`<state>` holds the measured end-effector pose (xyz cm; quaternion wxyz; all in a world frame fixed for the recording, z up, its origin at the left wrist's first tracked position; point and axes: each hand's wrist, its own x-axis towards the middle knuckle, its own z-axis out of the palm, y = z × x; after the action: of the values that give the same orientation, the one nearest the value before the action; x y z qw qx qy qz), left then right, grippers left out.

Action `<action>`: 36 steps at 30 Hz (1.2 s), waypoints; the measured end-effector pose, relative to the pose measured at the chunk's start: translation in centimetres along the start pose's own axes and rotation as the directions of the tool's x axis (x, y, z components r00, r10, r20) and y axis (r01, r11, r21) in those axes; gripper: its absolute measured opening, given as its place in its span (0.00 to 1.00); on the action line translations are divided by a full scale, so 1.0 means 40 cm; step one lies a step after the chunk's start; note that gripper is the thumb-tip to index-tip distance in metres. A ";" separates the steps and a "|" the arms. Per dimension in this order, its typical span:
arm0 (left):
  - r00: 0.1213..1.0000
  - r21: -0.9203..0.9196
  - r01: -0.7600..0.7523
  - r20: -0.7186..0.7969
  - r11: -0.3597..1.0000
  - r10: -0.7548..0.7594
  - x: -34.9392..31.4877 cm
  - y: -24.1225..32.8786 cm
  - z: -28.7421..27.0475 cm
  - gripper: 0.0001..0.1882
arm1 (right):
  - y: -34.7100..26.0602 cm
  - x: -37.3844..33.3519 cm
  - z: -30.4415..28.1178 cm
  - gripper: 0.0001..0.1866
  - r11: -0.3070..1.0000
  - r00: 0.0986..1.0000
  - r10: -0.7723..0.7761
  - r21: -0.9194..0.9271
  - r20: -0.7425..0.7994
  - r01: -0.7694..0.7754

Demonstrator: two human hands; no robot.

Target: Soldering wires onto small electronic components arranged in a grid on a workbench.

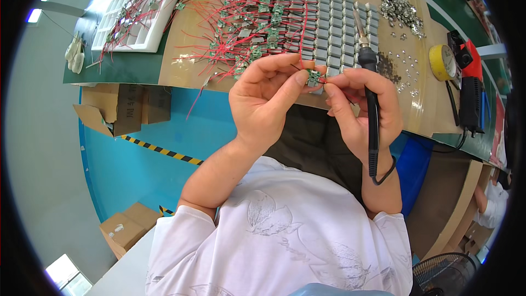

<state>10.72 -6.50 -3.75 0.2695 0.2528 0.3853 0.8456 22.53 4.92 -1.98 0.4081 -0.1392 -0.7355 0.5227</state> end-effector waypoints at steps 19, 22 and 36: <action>0.999 0.039 0.022 -0.032 0.999 -0.021 0.001 0.009 0.000 0.12 | 0.003 0.004 -0.012 0.18 0.999 0.999 0.043 0.004 0.013 -0.043; 0.999 0.038 0.023 -0.039 0.999 -0.021 0.000 0.011 -0.001 0.12 | 0.006 0.003 -0.021 0.18 0.999 0.999 0.035 -0.015 0.014 -0.035; 0.799 0.690 -0.496 0.124 0.527 0.589 0.035 0.078 -0.045 0.29 | 0.004 0.016 -0.056 0.18 1.000 0.998 -0.004 -0.006 0.068 0.004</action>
<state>7.76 -8.26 -2.03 -0.1468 0.3883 0.5900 0.6925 23.76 6.84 -1.57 0.3836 -0.1211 -0.7507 0.5240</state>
